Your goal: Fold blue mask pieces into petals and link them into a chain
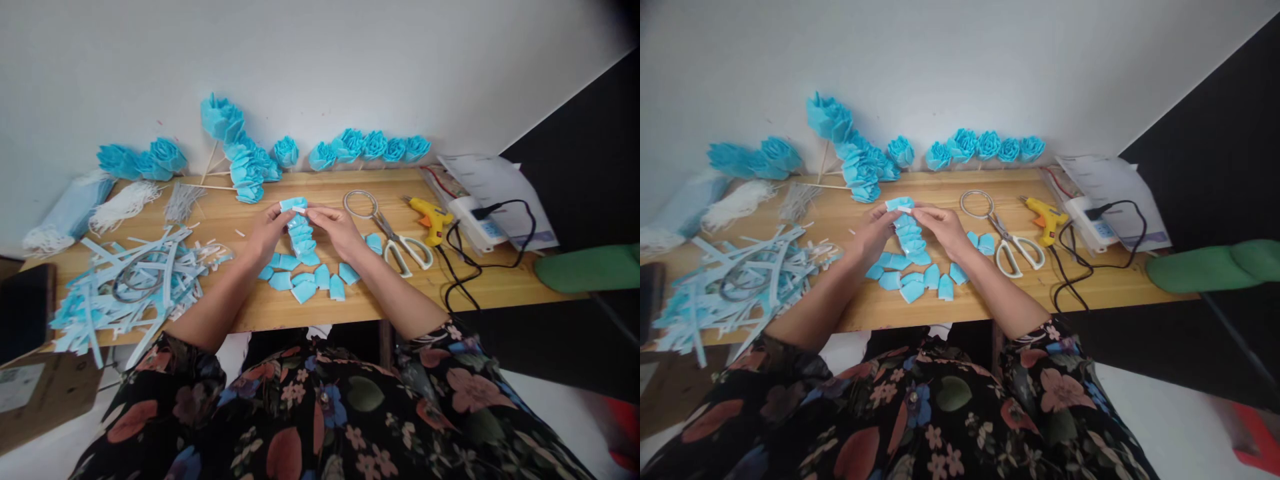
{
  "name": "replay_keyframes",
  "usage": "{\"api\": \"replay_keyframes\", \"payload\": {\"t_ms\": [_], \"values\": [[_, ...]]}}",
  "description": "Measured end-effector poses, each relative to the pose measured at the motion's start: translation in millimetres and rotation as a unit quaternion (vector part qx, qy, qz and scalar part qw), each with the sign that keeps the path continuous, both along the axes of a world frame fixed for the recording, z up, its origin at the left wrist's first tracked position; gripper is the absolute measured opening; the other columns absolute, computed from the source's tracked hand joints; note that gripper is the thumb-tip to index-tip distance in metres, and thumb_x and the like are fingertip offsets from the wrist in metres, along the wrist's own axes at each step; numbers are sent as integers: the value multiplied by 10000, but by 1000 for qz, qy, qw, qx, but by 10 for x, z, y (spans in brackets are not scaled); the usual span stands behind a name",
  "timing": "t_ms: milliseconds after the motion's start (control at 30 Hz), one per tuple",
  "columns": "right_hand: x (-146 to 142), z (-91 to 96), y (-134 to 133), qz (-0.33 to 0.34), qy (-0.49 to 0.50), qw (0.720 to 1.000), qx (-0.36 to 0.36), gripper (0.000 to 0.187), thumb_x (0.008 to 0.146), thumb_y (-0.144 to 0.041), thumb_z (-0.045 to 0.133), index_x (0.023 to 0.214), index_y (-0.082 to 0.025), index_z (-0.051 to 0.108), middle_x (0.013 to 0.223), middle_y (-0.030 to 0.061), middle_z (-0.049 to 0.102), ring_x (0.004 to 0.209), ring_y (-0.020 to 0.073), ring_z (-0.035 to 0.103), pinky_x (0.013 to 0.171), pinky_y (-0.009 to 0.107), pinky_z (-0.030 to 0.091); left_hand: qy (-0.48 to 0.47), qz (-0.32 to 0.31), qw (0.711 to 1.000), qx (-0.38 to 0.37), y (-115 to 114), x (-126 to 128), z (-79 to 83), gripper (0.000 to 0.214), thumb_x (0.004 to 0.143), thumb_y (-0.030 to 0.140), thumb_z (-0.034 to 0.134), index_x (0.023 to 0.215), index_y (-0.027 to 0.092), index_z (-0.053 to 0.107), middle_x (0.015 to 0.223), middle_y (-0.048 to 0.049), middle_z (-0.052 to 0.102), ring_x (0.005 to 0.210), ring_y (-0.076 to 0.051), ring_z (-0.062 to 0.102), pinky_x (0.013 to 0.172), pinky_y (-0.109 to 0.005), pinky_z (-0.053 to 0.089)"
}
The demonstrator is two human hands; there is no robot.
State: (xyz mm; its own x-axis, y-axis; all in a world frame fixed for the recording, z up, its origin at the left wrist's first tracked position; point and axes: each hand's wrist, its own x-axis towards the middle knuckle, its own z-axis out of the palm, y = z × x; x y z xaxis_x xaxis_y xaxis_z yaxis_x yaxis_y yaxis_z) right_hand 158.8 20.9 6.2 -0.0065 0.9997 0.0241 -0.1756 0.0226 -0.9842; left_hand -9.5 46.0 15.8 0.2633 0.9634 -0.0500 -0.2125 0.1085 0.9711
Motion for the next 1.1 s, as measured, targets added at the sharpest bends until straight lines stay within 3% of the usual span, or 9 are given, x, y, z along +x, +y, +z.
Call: {"api": "replay_keyframes", "payload": {"t_ms": [433,700,933,1100], "values": [[19,7,-8,7,-6,1000,17,318,743,-540,831,926,-281,850,1205,15,781,1222,258,672,1090,401,501,-11,-27,1000,12,-20,-19,6,353,743,482,743,912,173,736,867,-44,747,827,-204,687,753,-294,537],[17,-13,-3,25,-12,999,31,316,768,-536,825,972,-296,846,1242,14,774,1234,253,673,1109,421,504,13,-1,1000,26,12,-19,-12,394,718,527,811,819,159,713,722,-11,675,704,-155,626,702,-274,500],[13,51,-38,55,-20,997,57,277,826,-510,790,1020,-318,837,1271,0,767,1279,237,661,1115,402,502,-21,38,999,28,59,-21,-9,278,672,386,858,780,160,739,677,15,684,620,-111,595,658,-245,509],[-56,57,-40,-52,-60,995,64,314,848,-549,739,886,-256,845,1045,21,825,1137,251,729,1063,413,534,-38,36,999,9,11,20,8,214,697,341,816,804,163,768,730,-10,734,656,-133,640,695,-272,541]]}}
